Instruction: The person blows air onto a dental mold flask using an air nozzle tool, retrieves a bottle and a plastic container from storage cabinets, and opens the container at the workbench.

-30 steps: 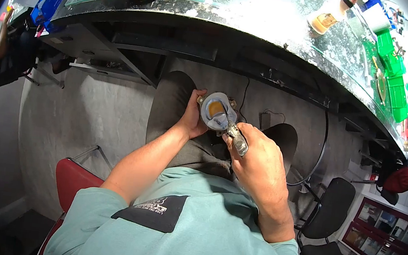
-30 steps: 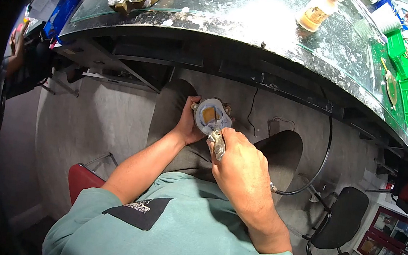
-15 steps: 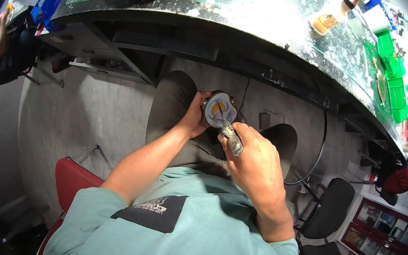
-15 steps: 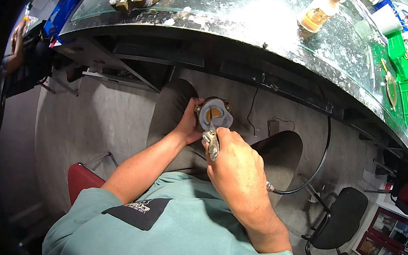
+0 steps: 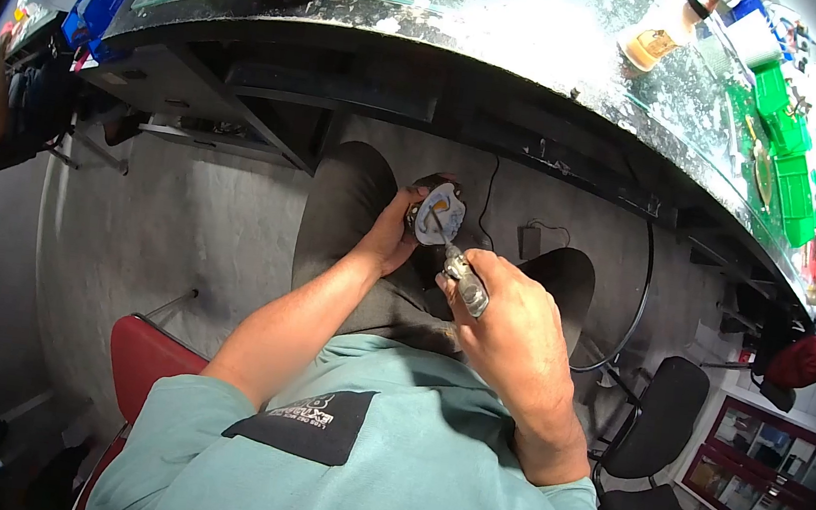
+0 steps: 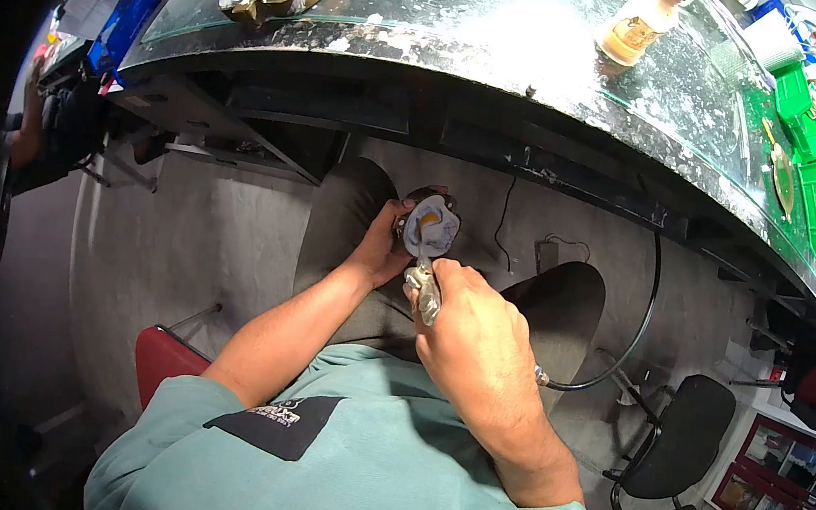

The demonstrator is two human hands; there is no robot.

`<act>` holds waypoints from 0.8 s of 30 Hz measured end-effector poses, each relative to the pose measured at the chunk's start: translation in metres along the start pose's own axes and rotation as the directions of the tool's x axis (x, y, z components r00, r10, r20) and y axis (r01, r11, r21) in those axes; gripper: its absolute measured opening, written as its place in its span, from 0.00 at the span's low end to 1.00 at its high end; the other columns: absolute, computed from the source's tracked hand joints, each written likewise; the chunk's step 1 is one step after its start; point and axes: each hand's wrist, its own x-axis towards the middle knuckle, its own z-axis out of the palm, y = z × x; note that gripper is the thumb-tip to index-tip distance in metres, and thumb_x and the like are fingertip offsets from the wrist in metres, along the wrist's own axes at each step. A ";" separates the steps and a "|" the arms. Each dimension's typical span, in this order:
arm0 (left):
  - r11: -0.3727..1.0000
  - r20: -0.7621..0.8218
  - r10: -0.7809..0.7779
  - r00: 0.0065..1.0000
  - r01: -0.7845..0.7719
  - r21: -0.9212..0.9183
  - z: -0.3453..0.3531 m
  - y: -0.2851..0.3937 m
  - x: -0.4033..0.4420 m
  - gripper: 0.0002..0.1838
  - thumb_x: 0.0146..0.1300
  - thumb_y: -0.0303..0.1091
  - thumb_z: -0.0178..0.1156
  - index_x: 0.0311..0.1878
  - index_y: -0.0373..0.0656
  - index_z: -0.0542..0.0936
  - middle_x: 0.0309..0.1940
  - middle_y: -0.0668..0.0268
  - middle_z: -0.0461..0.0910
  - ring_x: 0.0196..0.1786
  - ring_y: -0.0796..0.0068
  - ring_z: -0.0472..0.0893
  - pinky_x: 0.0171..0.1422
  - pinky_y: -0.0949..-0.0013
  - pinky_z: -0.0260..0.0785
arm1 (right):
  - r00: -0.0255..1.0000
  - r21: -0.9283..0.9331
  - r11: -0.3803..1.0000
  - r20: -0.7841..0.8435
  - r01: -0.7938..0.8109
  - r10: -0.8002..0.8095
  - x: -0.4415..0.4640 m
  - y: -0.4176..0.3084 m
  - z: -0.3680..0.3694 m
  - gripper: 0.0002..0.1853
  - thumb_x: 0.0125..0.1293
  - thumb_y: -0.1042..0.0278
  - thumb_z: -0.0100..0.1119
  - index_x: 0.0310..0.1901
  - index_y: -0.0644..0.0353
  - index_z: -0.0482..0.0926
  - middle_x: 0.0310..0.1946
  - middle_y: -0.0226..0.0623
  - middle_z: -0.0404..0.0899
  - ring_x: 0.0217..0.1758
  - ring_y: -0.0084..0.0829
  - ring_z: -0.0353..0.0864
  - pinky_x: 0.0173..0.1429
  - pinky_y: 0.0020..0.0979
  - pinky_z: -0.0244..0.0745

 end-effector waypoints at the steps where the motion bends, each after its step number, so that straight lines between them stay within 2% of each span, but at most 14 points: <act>1: 1.000 -0.006 0.007 1.000 -0.007 -0.005 -0.001 -0.001 0.000 0.26 0.74 0.49 0.55 0.68 0.43 0.78 0.59 0.64 0.84 0.63 0.71 0.82 0.71 0.63 0.72 | 1.000 0.006 1.000 -0.008 -0.011 0.011 0.000 0.000 0.000 0.12 0.72 0.64 0.65 0.47 0.64 0.79 0.38 0.50 0.84 0.39 0.54 0.87 0.43 0.48 0.83; 5: 1.000 -0.006 0.021 1.000 -0.021 -0.007 0.003 0.001 -0.002 0.27 0.76 0.46 0.52 0.70 0.41 0.77 0.62 0.60 0.82 0.66 0.65 0.80 0.74 0.59 0.70 | 1.000 0.016 1.000 0.014 -0.018 0.018 0.000 0.000 -0.001 0.12 0.72 0.63 0.65 0.47 0.64 0.79 0.38 0.50 0.85 0.39 0.53 0.87 0.43 0.48 0.83; 14: 1.000 -0.002 0.013 1.000 -0.013 -0.024 -0.005 -0.005 0.002 0.27 0.75 0.46 0.52 0.70 0.40 0.76 0.62 0.58 0.82 0.66 0.64 0.80 0.74 0.58 0.70 | 1.000 0.019 1.000 0.015 -0.022 0.022 0.000 0.001 -0.003 0.12 0.73 0.63 0.64 0.46 0.64 0.79 0.37 0.49 0.84 0.39 0.53 0.87 0.43 0.47 0.82; 17: 1.000 0.031 -0.005 1.000 0.006 -0.029 -0.002 -0.001 0.000 0.26 0.75 0.47 0.54 0.68 0.42 0.78 0.61 0.62 0.83 0.64 0.69 0.82 0.71 0.63 0.72 | 1.000 0.023 1.000 0.020 0.001 -0.002 0.000 0.002 -0.001 0.11 0.73 0.63 0.64 0.46 0.63 0.79 0.37 0.49 0.84 0.39 0.53 0.87 0.42 0.47 0.82; 24: 0.992 -0.003 -0.007 1.000 0.007 -0.125 0.003 0.004 0.000 0.27 0.76 0.50 0.49 0.67 0.42 0.79 0.59 0.62 0.84 0.63 0.67 0.82 0.70 0.60 0.74 | 0.999 0.048 0.999 0.032 0.000 -0.002 -0.001 0.000 -0.006 0.12 0.73 0.63 0.65 0.45 0.64 0.79 0.37 0.48 0.84 0.39 0.53 0.87 0.42 0.48 0.82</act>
